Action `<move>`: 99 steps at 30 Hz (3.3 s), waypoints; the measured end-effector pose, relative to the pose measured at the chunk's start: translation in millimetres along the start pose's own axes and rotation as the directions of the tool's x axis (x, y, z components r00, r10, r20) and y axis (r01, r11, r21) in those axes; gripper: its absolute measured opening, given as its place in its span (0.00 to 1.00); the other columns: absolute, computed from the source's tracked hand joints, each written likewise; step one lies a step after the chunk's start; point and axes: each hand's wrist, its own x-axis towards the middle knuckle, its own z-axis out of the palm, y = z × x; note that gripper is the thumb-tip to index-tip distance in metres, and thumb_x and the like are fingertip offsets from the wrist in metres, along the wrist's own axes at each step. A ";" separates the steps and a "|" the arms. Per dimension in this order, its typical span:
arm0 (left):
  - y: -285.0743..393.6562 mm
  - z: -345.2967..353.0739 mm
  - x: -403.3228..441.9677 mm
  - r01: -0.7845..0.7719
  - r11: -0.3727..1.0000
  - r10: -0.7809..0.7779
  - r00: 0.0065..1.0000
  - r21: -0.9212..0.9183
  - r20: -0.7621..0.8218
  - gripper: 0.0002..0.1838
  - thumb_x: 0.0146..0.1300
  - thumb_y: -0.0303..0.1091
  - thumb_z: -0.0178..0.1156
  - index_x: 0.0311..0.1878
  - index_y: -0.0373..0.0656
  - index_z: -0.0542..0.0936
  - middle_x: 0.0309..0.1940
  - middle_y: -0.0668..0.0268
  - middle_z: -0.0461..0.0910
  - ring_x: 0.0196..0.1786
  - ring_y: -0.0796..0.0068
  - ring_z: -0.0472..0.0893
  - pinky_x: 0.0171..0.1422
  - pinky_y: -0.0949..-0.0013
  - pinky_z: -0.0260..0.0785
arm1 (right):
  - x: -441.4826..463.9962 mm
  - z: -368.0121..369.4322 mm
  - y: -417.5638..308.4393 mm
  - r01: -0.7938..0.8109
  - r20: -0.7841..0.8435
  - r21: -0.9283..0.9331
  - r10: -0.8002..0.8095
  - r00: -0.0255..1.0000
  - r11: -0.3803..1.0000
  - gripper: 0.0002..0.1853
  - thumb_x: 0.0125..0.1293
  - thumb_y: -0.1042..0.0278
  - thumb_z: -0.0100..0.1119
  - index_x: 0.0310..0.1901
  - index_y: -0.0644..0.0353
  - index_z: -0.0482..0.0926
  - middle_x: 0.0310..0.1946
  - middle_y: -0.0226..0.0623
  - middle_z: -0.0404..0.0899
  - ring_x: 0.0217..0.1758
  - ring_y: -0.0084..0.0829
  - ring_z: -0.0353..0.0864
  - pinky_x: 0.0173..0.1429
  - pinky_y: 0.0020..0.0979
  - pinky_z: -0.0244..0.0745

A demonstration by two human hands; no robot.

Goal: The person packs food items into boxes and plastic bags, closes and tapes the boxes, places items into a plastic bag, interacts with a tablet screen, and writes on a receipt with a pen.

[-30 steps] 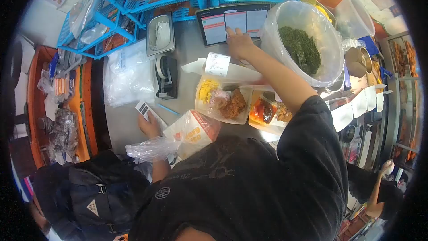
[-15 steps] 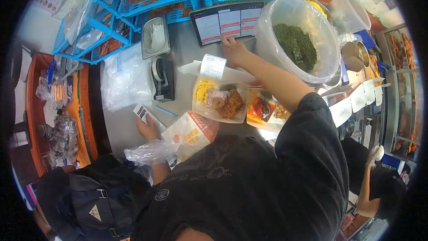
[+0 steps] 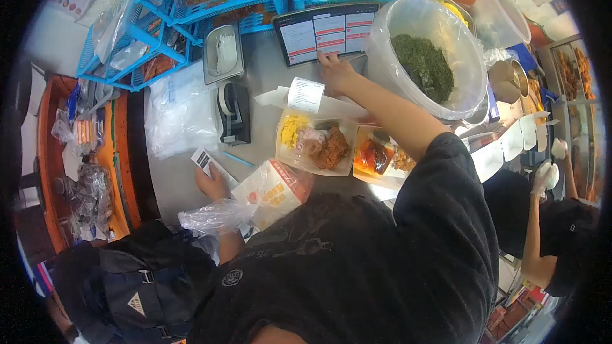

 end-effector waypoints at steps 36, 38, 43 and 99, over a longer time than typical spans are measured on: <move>-8.4 1.9 -0.4 0.062 0.998 -0.062 0.996 0.006 0.057 0.11 0.60 0.31 0.60 0.42 0.32 0.77 0.34 0.47 0.80 0.36 0.46 0.78 0.43 0.53 0.69 | 11.8 3.1 12.7 -0.038 0.028 0.046 0.036 0.999 0.998 0.30 0.54 0.65 0.61 0.60 0.63 0.72 0.74 0.49 0.45 0.71 0.47 0.59 0.65 0.45 0.69; -18.2 3.3 -3.7 0.071 0.996 -0.069 0.997 -0.056 0.045 0.11 0.60 0.31 0.60 0.42 0.32 0.77 0.35 0.49 0.80 0.36 0.51 0.79 0.43 0.56 0.69 | 9.6 -7.2 19.0 -0.091 -0.054 0.034 0.093 0.994 0.995 0.27 0.60 0.57 0.58 0.59 0.60 0.73 0.75 0.52 0.43 0.71 0.51 0.59 0.66 0.47 0.68; -7.3 -13.5 1.5 0.154 0.877 -0.166 0.986 -0.455 0.014 0.08 0.62 0.27 0.59 0.42 0.33 0.77 0.35 0.61 0.81 0.37 0.72 0.78 0.43 0.66 0.70 | -33.0 -84.8 17.4 -0.143 -0.152 0.189 0.172 0.973 0.972 0.27 0.65 0.51 0.52 0.59 0.62 0.73 0.68 0.53 0.60 0.66 0.51 0.65 0.66 0.48 0.66; 184.4 -237.0 -48.4 0.208 0.639 -0.304 0.953 -0.741 0.006 0.09 0.65 0.27 0.58 0.44 0.33 0.81 0.45 0.61 0.79 0.45 0.80 0.76 0.47 0.75 0.68 | 10.4 58.8 -280.0 0.453 -0.625 0.780 0.557 0.547 0.432 0.12 0.54 0.64 0.69 0.24 0.65 0.82 0.48 0.60 0.78 0.55 0.52 0.77 0.60 0.36 0.68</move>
